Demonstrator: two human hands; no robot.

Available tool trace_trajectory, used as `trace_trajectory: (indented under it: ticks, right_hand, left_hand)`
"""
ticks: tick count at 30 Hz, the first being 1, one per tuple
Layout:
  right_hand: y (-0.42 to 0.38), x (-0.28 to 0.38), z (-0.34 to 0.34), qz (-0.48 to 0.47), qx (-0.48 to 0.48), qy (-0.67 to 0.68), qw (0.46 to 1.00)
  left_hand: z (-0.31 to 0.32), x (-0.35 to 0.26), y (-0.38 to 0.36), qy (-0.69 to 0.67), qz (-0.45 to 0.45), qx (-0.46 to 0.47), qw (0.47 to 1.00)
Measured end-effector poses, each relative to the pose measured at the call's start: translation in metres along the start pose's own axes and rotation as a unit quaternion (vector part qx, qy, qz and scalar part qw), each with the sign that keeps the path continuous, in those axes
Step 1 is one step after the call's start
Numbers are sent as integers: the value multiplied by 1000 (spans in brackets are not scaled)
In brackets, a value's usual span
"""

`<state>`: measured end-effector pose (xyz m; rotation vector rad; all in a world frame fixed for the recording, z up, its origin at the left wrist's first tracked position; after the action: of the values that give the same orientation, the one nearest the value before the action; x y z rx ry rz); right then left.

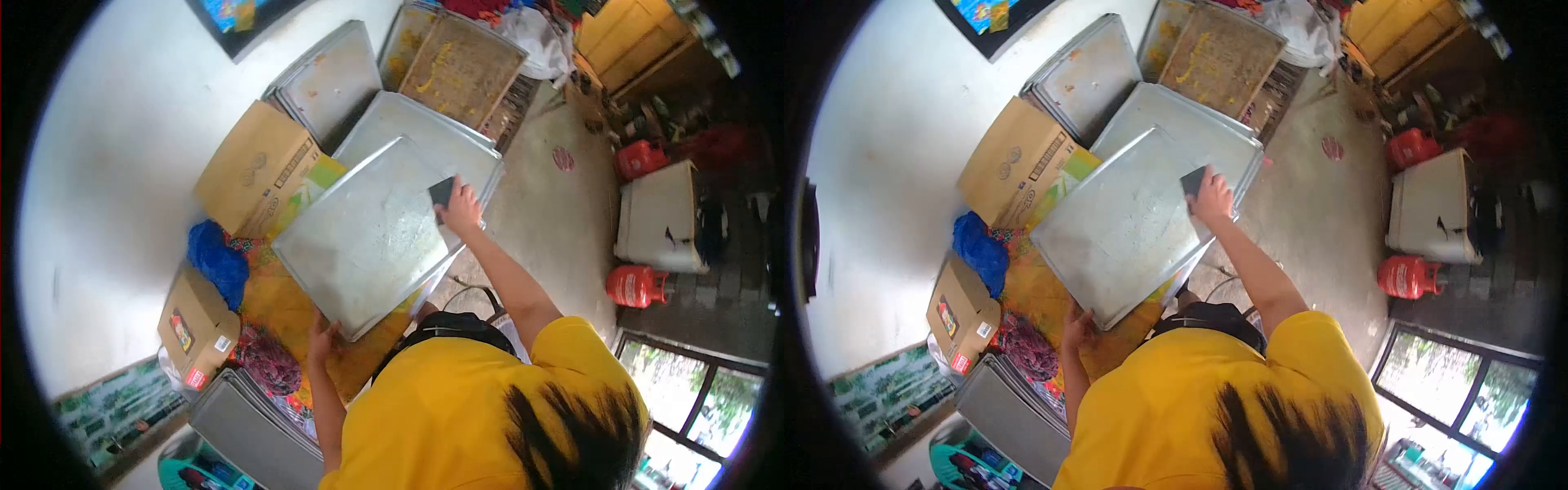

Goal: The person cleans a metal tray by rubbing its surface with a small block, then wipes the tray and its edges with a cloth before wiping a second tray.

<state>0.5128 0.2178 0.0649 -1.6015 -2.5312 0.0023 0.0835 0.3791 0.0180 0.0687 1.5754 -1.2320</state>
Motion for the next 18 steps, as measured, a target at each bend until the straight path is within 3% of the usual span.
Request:
trace_trajectory:
  ticks: [3,5,7,8,10,12,14,16,18]
  right_hand:
    - [-31,17,2,30,37,1,999]
    - [-82,68,40,-90,131,-16,987]
    - [-156,113,38,-194,122,24,973]
    - [-169,117,37,-221,142,56,963]
    - [-161,105,37,-141,114,50,982]
    - [-123,64,30,-30,73,21,997]
    - [-87,14,12,83,19,-15,996]
    - [-60,-29,7,153,-31,-18,988]
    - [-75,-17,9,133,-3,-25,991]
  left_hand:
    - [-2,7,6,-24,-5,-15,1000]
    - [-20,44,37,-32,135,27,990]
    - [-25,43,33,-20,113,22,993]
    - [-10,12,11,-1,20,-5,1000]
    - [4,-5,-3,11,-11,-15,1000]
    - [2,2,2,-4,111,26,993]
    - [-23,33,27,25,161,44,986]
    - [-35,44,28,1,156,62,986]
    - [-34,33,14,-72,94,82,990]
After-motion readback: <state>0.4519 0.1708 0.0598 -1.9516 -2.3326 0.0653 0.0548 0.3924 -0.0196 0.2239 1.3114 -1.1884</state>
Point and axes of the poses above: each hand's wrist, its own y-axis towards the middle knuckle, its own z-axis out of the palm, x = y × z, the point moved 2 cm from there along y, towards the middle knuckle, and after that the axes turned 5 degrees about -y, right-handed, at the moved point
